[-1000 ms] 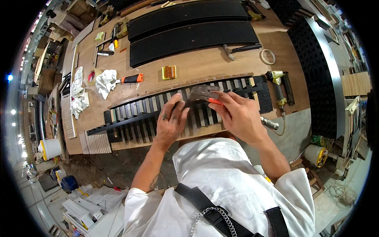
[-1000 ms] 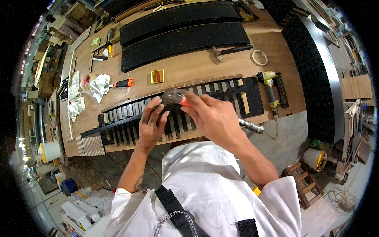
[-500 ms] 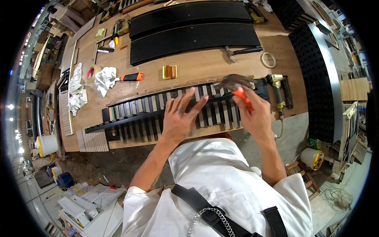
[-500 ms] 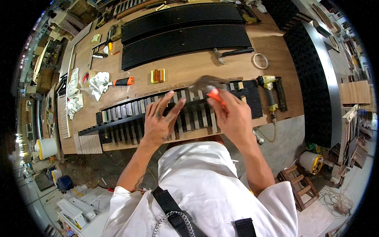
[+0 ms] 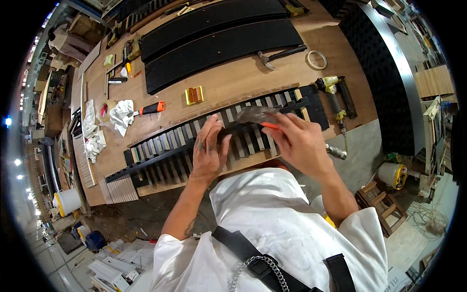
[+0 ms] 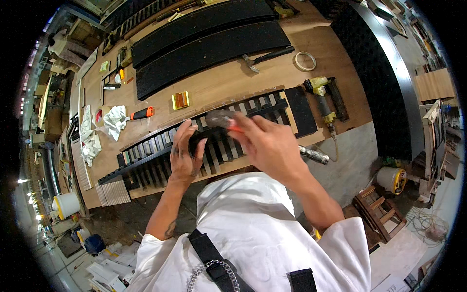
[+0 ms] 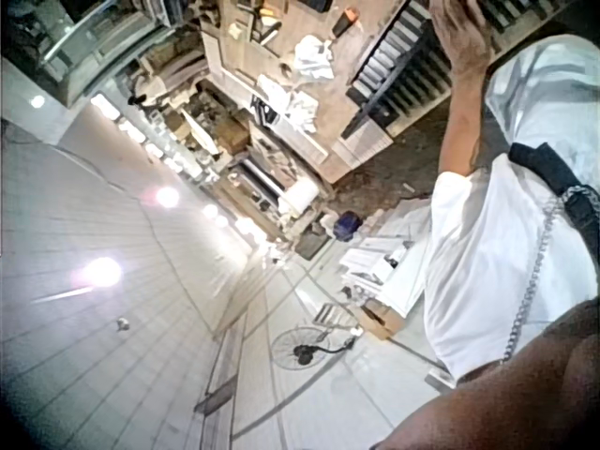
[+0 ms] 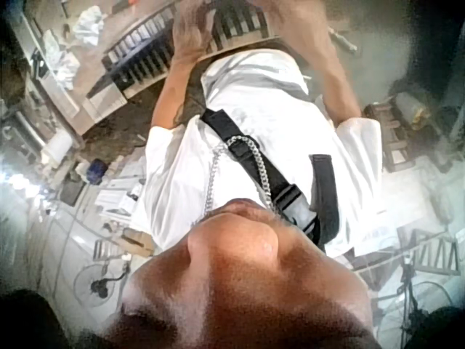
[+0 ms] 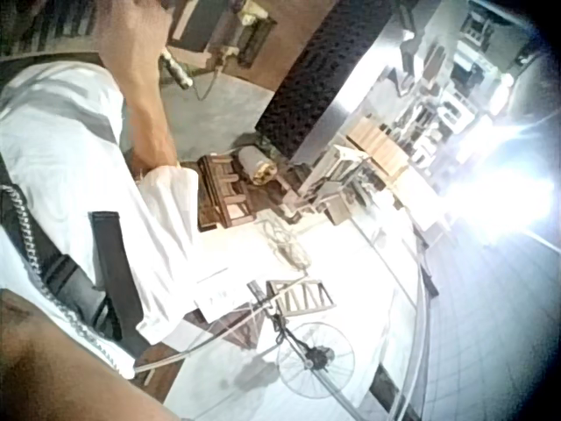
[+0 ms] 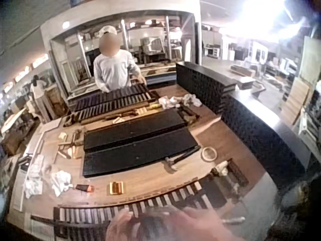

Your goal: The person assembles a piano keyboard by attaching black keys to a wooden frame. They use a pneumatic nail gun to secure the keys, a hammer to tap them into place, and a utility knife to trim excess material. The person also wipes the keys with a cloth and arranges white keys on the table.

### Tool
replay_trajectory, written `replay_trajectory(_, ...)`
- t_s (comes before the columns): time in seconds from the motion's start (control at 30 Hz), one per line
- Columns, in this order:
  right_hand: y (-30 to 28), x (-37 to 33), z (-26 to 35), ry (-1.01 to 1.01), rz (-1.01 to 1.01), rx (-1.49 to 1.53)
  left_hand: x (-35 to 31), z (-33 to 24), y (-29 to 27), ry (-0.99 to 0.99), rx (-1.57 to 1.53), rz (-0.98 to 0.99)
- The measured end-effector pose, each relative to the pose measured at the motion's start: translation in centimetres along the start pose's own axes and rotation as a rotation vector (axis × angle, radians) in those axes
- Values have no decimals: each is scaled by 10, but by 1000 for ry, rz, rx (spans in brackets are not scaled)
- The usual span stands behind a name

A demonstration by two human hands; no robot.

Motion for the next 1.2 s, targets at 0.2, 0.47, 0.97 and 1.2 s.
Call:
replay_trajectory(0.2, 24, 12, 17, -136, 150, -123, 0, 1, -2, -4, -56, -8)
replay_trajectory(0.47, 6, 10, -2, 4, 92, -3, -1, 1, 5, 6, 165, 219)
replay_trajectory(0.97, -42, -100, -130, 741, -277, 159, 46, -32, 62, 132, 212, 336)
replay_trajectory(1.2, -36, -106, -130, 725, -248, 168, 48, -33, 63, 171, 129, 291)
Point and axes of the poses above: each hand's wrist, its own x-axis towards the middle knuckle, its own y-axis out of the palm, z = x × y, the point moved 6 cm from there along x, towards the middle knuckle, and after that the axes turned 14 degrees about -x, right-handed, at the moved point
